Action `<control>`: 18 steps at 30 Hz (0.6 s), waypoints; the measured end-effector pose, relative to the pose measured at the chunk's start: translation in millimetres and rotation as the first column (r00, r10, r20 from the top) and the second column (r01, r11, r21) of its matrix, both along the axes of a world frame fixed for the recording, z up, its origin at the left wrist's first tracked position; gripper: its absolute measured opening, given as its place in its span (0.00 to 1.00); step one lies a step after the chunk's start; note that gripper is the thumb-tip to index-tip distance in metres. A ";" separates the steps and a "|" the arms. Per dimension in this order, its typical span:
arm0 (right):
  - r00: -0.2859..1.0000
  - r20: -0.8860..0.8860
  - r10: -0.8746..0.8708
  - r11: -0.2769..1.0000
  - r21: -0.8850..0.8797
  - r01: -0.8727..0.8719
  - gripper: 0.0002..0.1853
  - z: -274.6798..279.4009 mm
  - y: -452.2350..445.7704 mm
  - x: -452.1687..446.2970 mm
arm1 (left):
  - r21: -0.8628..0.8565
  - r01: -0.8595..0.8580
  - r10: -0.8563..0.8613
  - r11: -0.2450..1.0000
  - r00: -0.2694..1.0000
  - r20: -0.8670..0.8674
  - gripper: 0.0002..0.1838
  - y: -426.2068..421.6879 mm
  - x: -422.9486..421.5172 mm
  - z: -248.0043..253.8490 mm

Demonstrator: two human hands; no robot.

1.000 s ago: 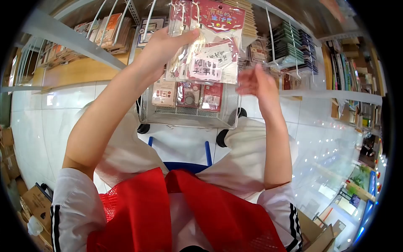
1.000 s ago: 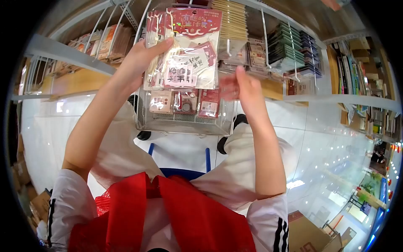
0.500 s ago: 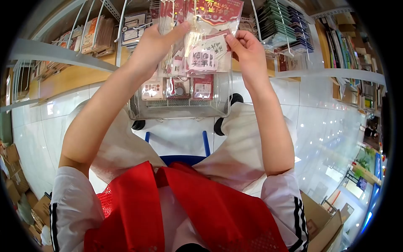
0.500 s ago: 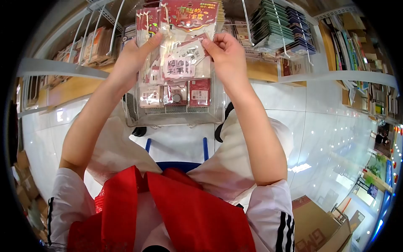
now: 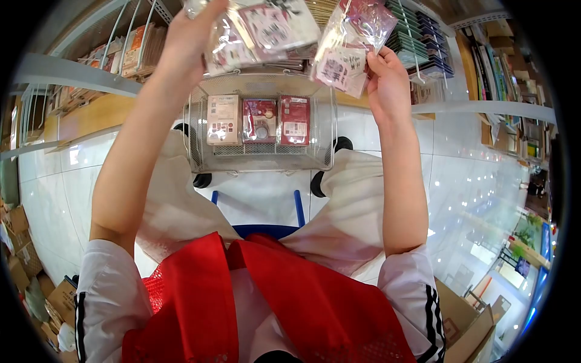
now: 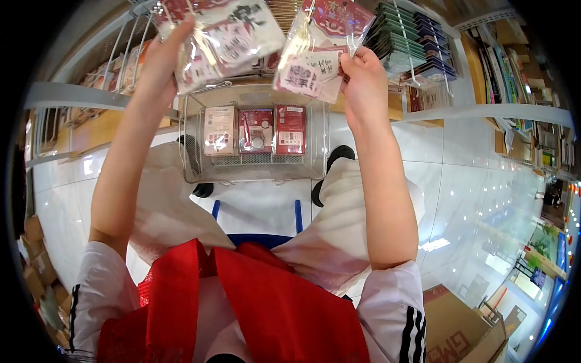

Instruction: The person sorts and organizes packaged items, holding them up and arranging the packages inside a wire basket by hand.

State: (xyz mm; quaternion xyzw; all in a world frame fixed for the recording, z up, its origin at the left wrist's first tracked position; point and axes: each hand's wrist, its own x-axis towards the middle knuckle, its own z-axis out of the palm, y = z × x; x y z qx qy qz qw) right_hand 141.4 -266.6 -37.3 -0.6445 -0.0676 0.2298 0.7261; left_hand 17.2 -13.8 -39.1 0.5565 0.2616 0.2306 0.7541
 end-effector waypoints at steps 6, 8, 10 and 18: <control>0.987 -0.038 -0.157 0.984 0.076 0.159 0.15 2.8 5.5 -6.9 | 0.342 -0.044 0.088 0.939 0.989 -0.115 0.29 4.2 1.5 -3.4; 0.988 -0.059 -0.143 0.987 0.063 0.146 0.20 4.6 5.1 -7.3 | 0.534 -0.013 0.066 0.846 0.995 -0.080 0.37 -16.8 0.4 1.3; 0.995 -0.013 -0.101 0.993 0.059 0.102 0.26 5.7 5.3 -8.9 | 0.768 -0.035 0.031 0.640 0.999 0.020 0.38 -30.0 1.0 4.0; 0.770 0.570 0.287 0.921 -0.385 -0.058 0.59 -14.7 27.7 -36.5 | 0.672 0.435 -0.372 0.599 0.895 -0.247 0.17 -54.9 -10.1 6.4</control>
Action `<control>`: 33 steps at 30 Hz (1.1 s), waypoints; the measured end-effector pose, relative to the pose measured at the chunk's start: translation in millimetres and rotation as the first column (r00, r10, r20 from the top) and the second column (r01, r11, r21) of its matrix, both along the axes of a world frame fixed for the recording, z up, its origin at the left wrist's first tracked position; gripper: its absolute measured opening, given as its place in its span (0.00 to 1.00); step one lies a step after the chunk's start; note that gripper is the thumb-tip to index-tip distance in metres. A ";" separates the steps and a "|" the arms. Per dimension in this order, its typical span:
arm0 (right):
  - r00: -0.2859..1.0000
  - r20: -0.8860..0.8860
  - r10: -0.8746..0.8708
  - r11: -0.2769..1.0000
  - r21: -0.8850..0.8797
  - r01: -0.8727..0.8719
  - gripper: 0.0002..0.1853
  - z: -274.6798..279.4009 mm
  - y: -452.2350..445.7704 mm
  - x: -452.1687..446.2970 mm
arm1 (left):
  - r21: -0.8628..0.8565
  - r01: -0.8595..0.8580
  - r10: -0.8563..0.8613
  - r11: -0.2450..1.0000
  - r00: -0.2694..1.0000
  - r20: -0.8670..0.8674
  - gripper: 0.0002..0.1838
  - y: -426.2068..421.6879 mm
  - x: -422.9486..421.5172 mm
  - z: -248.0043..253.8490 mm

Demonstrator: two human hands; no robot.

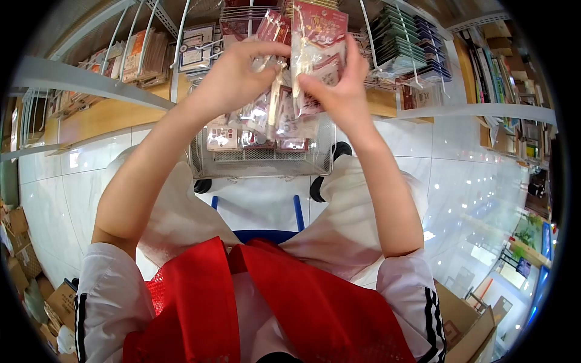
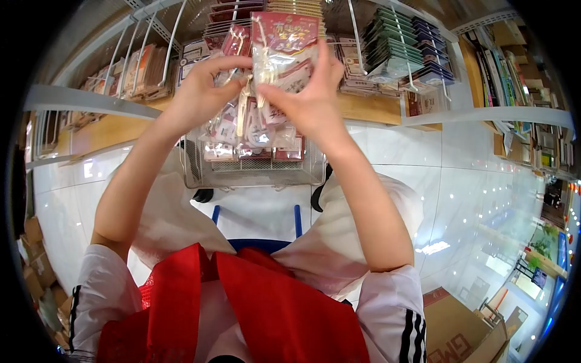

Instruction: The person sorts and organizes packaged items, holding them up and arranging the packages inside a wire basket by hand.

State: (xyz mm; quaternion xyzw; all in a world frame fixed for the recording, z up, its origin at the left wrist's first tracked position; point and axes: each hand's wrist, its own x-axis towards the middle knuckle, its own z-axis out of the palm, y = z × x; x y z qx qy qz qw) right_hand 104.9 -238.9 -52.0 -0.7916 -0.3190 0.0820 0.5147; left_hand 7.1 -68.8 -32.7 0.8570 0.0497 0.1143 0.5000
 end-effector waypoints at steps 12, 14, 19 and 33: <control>0.935 -0.275 0.224 0.927 -0.235 -0.292 0.46 29.4 -25.2 11.9 | 0.184 -0.014 0.005 0.983 0.999 0.048 0.24 16.6 -4.2 10.7; 0.793 -0.500 0.348 0.834 -0.221 -0.505 0.40 42.8 -43.1 21.5 | 0.207 -0.167 0.145 0.964 0.982 0.120 0.23 42.7 -2.8 11.8; 0.608 -0.765 0.212 0.448 -0.477 -0.757 0.34 27.9 -28.9 3.2 | 0.204 -0.392 0.327 0.897 0.899 0.291 0.22 56.9 -4.4 51.1; 0.996 -0.016 -0.085 0.247 -0.969 0.005 0.45 -225.3 14.9 -50.4 | 0.208 -0.401 0.329 0.892 0.892 0.308 0.24 73.9 -3.5 51.9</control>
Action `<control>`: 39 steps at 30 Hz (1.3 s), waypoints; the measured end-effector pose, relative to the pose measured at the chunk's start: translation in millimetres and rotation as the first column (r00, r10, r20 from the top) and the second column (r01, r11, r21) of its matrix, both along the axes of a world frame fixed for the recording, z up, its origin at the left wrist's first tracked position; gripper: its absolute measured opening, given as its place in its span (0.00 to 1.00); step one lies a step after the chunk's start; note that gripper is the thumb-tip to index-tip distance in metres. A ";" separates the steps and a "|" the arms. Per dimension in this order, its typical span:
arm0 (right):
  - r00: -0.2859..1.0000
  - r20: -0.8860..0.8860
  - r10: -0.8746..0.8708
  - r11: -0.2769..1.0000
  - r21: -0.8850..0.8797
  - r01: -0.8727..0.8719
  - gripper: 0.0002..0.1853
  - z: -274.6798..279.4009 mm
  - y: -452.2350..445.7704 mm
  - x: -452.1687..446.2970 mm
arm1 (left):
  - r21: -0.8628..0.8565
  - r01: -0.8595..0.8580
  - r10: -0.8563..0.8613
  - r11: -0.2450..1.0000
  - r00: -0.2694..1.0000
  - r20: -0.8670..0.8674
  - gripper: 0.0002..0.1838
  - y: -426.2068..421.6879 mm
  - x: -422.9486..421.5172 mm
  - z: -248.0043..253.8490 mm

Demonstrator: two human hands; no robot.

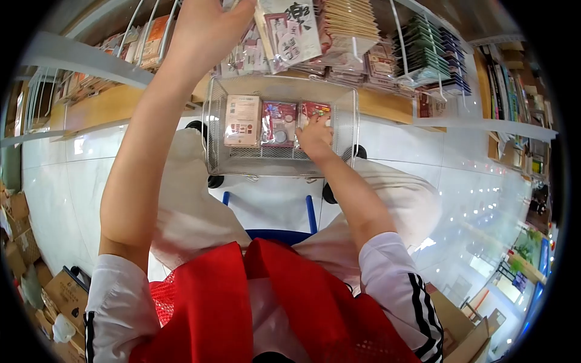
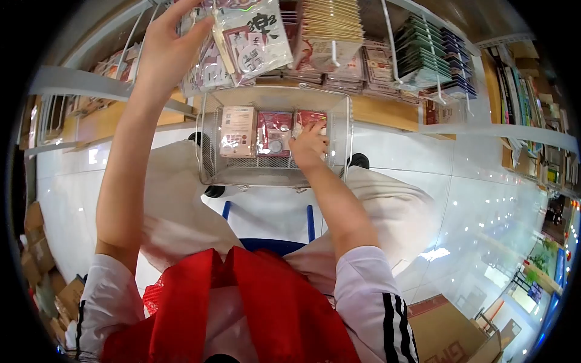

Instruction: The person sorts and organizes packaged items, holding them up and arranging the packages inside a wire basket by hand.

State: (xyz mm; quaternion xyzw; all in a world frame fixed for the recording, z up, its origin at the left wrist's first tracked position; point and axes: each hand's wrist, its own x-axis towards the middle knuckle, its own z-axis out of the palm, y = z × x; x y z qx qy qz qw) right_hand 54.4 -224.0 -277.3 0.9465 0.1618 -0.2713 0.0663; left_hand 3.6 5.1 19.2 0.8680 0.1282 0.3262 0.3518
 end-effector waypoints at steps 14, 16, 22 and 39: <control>0.984 0.043 0.170 0.972 -0.173 -0.161 0.50 -29.6 0.5 4.7 | -0.132 0.049 -0.048 0.990 0.999 0.011 0.23 3.4 -4.0 6.3; 0.994 0.006 0.111 0.991 -0.078 -0.110 0.51 -29.0 -3.6 5.9 | -0.146 0.025 -0.028 0.989 0.999 -0.017 0.23 -1.5 -4.4 10.4; 0.989 -0.027 0.147 0.988 0.057 -0.145 0.46 -18.3 -7.7 16.0 | -0.216 0.055 -0.061 0.975 0.998 -0.019 0.23 -3.4 -2.6 4.3; 0.807 -0.580 0.108 0.206 0.807 0.553 0.21 246.2 -23.5 53.0 | -0.485 0.299 -0.331 0.822 0.943 0.021 0.18 -42.7 -4.1 -22.4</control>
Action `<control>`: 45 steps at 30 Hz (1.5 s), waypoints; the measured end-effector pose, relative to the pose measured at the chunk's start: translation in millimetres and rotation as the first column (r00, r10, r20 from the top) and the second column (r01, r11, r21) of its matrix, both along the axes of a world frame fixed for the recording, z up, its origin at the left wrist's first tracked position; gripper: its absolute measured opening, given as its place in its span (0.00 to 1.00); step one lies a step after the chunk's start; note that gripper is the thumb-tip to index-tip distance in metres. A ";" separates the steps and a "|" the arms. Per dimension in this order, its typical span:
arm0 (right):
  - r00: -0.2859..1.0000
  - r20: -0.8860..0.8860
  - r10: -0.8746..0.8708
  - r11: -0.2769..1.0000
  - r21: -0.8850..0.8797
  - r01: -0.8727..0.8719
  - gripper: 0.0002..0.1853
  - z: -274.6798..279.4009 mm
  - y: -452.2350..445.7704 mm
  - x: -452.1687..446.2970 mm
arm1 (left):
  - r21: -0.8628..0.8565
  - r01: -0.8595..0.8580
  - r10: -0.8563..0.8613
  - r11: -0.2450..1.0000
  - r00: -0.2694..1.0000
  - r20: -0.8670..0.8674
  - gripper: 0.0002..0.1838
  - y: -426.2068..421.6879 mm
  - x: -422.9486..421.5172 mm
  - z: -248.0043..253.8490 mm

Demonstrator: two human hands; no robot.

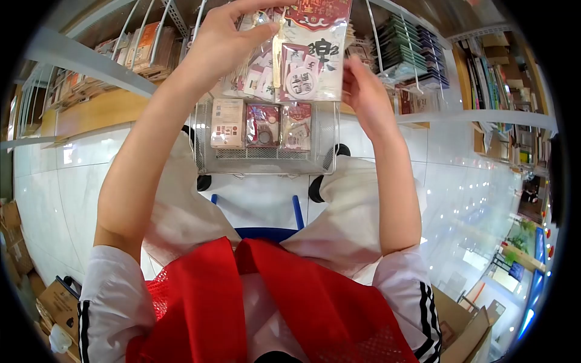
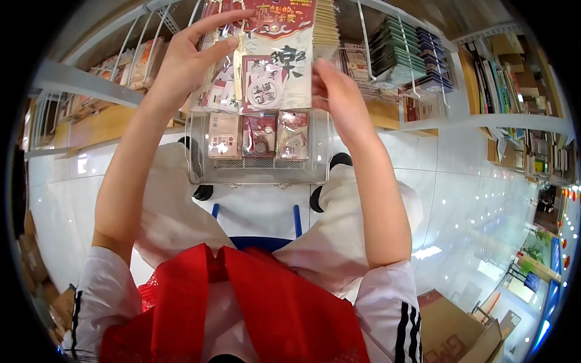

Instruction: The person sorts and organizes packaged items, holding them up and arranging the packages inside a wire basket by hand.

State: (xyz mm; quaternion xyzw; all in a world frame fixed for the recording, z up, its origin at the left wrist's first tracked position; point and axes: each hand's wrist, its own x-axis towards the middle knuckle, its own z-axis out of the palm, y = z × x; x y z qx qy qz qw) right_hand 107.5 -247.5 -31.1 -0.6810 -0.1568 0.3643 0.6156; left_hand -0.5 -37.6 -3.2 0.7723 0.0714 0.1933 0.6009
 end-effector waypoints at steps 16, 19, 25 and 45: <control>0.903 -0.411 -0.127 0.768 0.535 0.351 0.10 -19.5 25.4 7.8 | 0.051 0.004 0.004 0.999 0.987 -0.159 0.14 -27.0 11.8 -22.2; 0.922 -0.366 -0.128 0.795 0.518 0.316 0.12 -19.7 29.4 -2.9 | 0.199 -0.040 0.072 0.979 0.985 -0.157 0.14 -28.7 11.6 -31.7; 0.986 -0.058 -0.156 0.955 0.246 0.165 0.25 -17.9 31.8 -25.7 | 0.309 0.010 0.029 0.951 0.992 -0.121 0.12 -36.9 2.2 -30.1; 0.842 0.396 -0.367 0.890 0.413 0.194 0.26 -11.5 7.0 33.5 | 0.316 0.098 -0.033 0.944 0.978 -0.204 0.14 -20.6 0.5 -30.4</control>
